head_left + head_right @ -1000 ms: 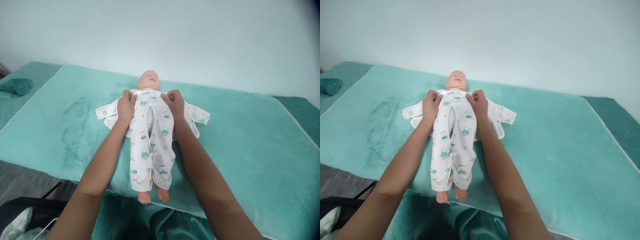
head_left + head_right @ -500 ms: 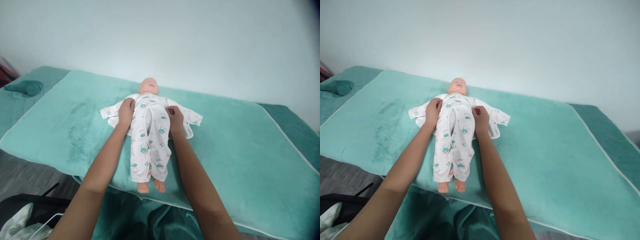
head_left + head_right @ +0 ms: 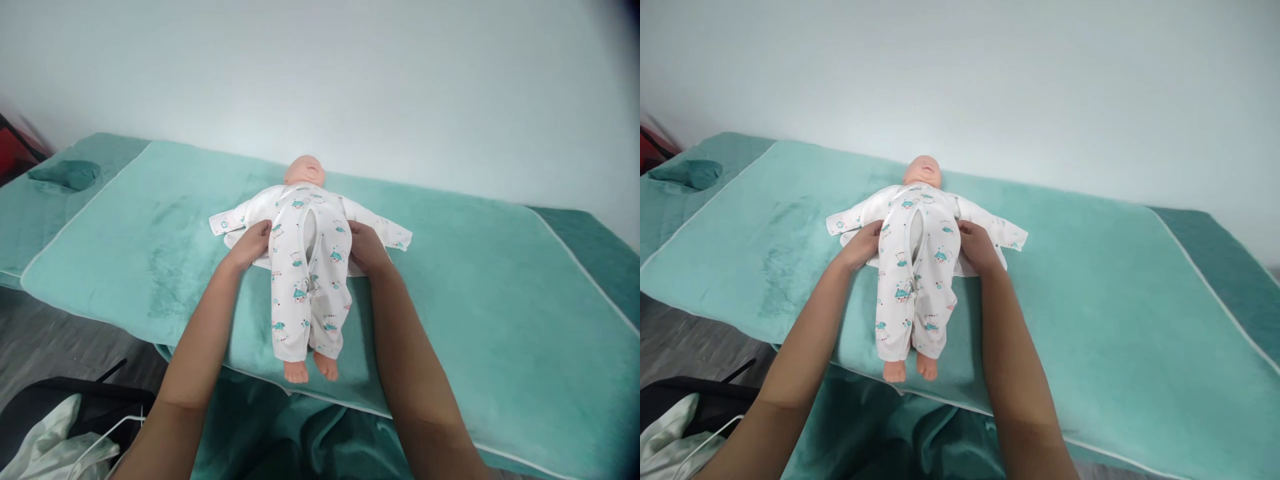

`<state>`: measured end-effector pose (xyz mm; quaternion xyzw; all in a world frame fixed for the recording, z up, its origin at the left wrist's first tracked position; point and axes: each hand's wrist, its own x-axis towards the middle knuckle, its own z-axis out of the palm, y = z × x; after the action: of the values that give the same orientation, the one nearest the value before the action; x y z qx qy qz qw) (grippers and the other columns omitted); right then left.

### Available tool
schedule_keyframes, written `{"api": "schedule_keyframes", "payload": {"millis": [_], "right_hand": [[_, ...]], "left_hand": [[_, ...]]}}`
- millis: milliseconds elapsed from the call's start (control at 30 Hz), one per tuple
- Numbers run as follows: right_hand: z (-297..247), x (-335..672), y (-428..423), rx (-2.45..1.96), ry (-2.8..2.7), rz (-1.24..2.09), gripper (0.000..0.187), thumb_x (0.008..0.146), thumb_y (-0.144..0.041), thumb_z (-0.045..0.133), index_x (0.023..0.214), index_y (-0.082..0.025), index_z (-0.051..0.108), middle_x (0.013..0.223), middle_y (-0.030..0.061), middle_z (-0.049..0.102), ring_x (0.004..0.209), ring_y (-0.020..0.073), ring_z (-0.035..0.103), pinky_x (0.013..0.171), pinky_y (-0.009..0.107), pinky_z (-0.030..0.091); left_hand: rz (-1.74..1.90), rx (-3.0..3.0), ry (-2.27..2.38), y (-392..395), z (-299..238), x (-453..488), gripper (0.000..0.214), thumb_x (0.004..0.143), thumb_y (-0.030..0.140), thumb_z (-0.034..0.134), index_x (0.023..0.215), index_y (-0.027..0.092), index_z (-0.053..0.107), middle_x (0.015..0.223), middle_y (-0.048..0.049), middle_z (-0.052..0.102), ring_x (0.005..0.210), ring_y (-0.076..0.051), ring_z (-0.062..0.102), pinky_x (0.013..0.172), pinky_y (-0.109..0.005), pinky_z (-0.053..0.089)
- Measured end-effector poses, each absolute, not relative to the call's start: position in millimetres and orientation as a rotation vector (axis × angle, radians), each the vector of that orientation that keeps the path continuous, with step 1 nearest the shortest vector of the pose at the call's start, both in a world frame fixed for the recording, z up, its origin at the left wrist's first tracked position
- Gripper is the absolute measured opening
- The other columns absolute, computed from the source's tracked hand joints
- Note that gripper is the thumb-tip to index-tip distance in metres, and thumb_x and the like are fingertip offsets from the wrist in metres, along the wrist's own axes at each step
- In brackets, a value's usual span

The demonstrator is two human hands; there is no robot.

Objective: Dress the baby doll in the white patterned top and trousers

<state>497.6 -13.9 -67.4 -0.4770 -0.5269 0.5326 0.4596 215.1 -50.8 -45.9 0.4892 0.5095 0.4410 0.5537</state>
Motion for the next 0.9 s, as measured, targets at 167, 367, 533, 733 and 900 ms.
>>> {"api": "schedule_keyframes", "payload": {"millis": [167,367,533,733,900], "right_hand": [[-69.7,491.3,-13.0,-1.057,-1.096,1.418,0.028,0.062,-0.031,0.088,0.084,-0.025,0.073,0.086,0.001,0.078,0.088,0.0257,0.074,0.087,0.046,0.062],[-65.4,486.4,-14.8,-1.07,-0.989,1.505,0.028,0.063,-0.03,0.089,0.087,-0.025,0.075,0.088,0.0022,0.08,0.098,0.0288,0.075,0.096,0.048,0.062],[-59.5,489.0,-20.4,-0.972,-1.095,1.581,0.041,0.062,-0.026,0.089,0.101,-0.025,0.078,0.102,0.0027,0.082,0.108,0.0301,0.074,0.102,0.047,0.06],[-57.8,482.2,-22.5,-1.001,-1.042,1.476,0.038,0.065,-0.038,0.085,0.099,-0.027,0.074,0.106,0.0025,0.081,0.113,0.0323,0.072,0.099,0.051,0.06],[-57.2,479.1,-24.4,-0.969,-1.076,1.525,0.036,0.069,-0.036,0.082,0.102,-0.027,0.074,0.112,0.0036,0.079,0.116,0.0336,0.071,0.1,0.053,0.06]], "left_hand": [[1.076,0.964,0.91,-55.4,-45.0,222.6,0.042,0.072,0.027,0.083,0.111,0.015,0.07,0.098,-0.0065,0.079,0.094,-0.022,0.072,0.09,-0.036,0.057],[1.135,0.793,0.869,-59.8,-43.7,233.8,0.039,0.076,0.022,0.081,0.113,0.016,0.073,0.107,-0.0089,0.081,0.103,-0.025,0.075,0.1,-0.042,0.059],[1.154,0.794,0.841,-62.0,-42.3,237.5,0.032,0.076,0.019,0.08,0.108,0.013,0.076,0.106,-0.0101,0.081,0.109,-0.028,0.074,0.103,-0.044,0.059],[1.159,0.845,0.917,-64.9,-38.0,239.2,0.038,0.072,0.021,0.085,0.109,0.015,0.076,0.105,-0.0094,0.081,0.11,-0.029,0.073,0.104,-0.045,0.057],[1.196,0.895,0.948,-67.9,-32.0,240.6,0.048,0.074,0.034,0.084,0.118,0.018,0.074,0.114,-0.0091,0.079,0.119,-0.03,0.069,0.108,-0.045,0.054]]}}
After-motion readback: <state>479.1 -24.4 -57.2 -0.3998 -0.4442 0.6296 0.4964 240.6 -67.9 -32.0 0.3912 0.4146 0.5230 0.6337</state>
